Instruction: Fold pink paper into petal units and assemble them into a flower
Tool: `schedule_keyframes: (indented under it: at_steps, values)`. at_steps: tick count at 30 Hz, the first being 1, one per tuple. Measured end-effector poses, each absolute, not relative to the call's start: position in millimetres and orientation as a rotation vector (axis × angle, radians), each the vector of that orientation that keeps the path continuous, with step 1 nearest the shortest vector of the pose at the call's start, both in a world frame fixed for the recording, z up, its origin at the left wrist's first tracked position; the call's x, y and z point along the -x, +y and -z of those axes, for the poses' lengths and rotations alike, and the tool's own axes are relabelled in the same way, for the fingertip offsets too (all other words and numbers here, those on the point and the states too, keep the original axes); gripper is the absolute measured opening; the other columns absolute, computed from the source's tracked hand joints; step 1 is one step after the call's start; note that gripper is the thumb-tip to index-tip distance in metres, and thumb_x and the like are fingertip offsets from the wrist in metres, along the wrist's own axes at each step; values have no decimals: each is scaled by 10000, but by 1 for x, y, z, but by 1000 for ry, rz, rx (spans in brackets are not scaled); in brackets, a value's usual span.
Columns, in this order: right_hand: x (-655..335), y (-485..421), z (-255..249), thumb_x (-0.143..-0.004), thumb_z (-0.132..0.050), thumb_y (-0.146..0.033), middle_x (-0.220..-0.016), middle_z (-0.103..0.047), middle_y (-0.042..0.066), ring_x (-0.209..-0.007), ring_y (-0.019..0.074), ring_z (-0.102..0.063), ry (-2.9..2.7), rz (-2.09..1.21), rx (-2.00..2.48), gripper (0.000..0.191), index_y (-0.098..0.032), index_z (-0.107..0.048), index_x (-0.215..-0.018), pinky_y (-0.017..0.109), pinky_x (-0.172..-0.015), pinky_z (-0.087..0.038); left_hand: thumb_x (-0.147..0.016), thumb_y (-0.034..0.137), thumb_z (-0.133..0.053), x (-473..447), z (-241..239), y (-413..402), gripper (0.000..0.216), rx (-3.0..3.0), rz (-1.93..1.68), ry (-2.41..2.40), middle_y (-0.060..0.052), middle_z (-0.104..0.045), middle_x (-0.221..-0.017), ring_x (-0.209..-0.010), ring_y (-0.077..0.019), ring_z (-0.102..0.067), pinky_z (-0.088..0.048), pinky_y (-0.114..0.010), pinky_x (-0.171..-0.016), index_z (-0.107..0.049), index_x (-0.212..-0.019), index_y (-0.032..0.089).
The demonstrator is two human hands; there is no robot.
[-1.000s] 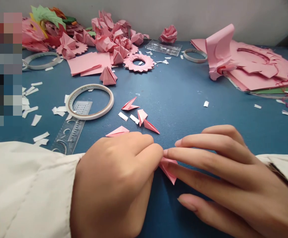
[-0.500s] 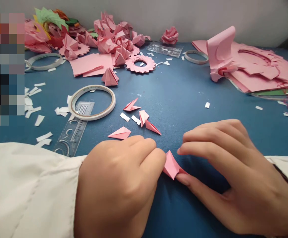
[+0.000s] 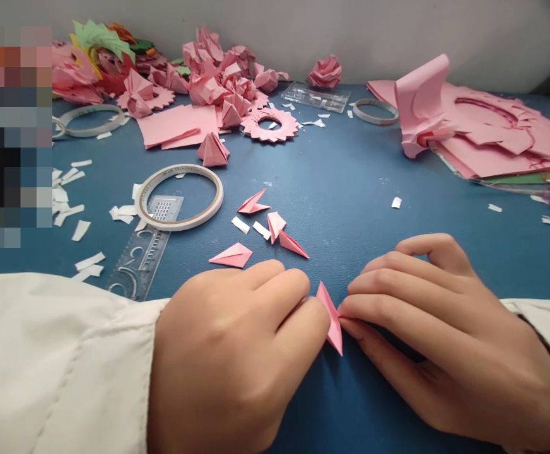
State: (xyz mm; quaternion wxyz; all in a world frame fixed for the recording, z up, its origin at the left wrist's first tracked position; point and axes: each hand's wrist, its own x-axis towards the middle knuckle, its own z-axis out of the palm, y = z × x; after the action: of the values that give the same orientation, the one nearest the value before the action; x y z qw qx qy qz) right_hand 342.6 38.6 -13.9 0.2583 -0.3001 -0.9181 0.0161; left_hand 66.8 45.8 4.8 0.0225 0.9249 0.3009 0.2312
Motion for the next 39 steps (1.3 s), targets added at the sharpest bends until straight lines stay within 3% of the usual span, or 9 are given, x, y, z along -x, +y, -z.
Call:
schedule_keyframes:
  at_steps: [6, 13, 16, 21, 29, 39]
  values:
    - [-340, 35, 24, -1310, -593, -96, -993, -841, -48, -873, 189, -749, -2405, -20, 850, 225, -277, -651, -1190, 461, -1032, -498, -1093, -46, -572, -63, -6, 50, 363, -2834, -663, 825, 7, -745, -890, -745, -212, -575, -459, -443, -617, -770, -946, 220]
    - [-342, 47, 7, -1383, -602, -163, -983, -864, -27, -862, 144, -794, -2534, -169, 766, 331, -240, -737, -1090, 381, -929, -560, -1206, 37, -536, -62, -5, 51, 393, -2694, -668, 863, 17, -804, -982, -833, -186, -716, -568, -409, -748, -798, -977, 220]
    - [-343, 48, 6, -1376, -610, -154, -977, -866, -17, -854, 154, -798, -2521, -216, 752, 308, -241, -749, -1114, 391, -893, -583, -1212, 41, -539, -61, -5, 51, 392, -2682, -665, 854, 23, -813, -991, -852, -182, -731, -575, -400, -766, -808, -990, 219]
    - [-345, 44, 9, -1330, -605, -55, -1070, -879, -4, -915, 180, -806, -2516, -242, 750, 227, -257, -709, -1333, 420, -936, -588, -1228, 48, -552, -62, -4, 53, 387, -2688, -690, 837, 22, -821, -1006, -865, -178, -733, -578, -386, -773, -821, -1001, 210]
    - [-346, 40, 10, -1275, -668, -53, -1038, -861, -3, -897, 196, -790, -2526, -212, 747, 197, -245, -711, -1280, 448, -901, -601, -1262, 61, -544, -65, -4, 52, 453, -2686, -705, 826, 9, -839, -988, -857, -189, -736, -583, -427, -783, -866, -974, 195]
    - [-347, 37, 11, -1304, -642, -78, -1050, -865, 8, -876, 206, -787, -2502, -194, 748, 172, -236, -711, -1294, 454, -900, -595, -1236, 40, -555, -64, -6, 53, 421, -2687, -695, 819, 17, -823, -980, -851, -182, -703, -565, -407, -757, -851, -984, 200]
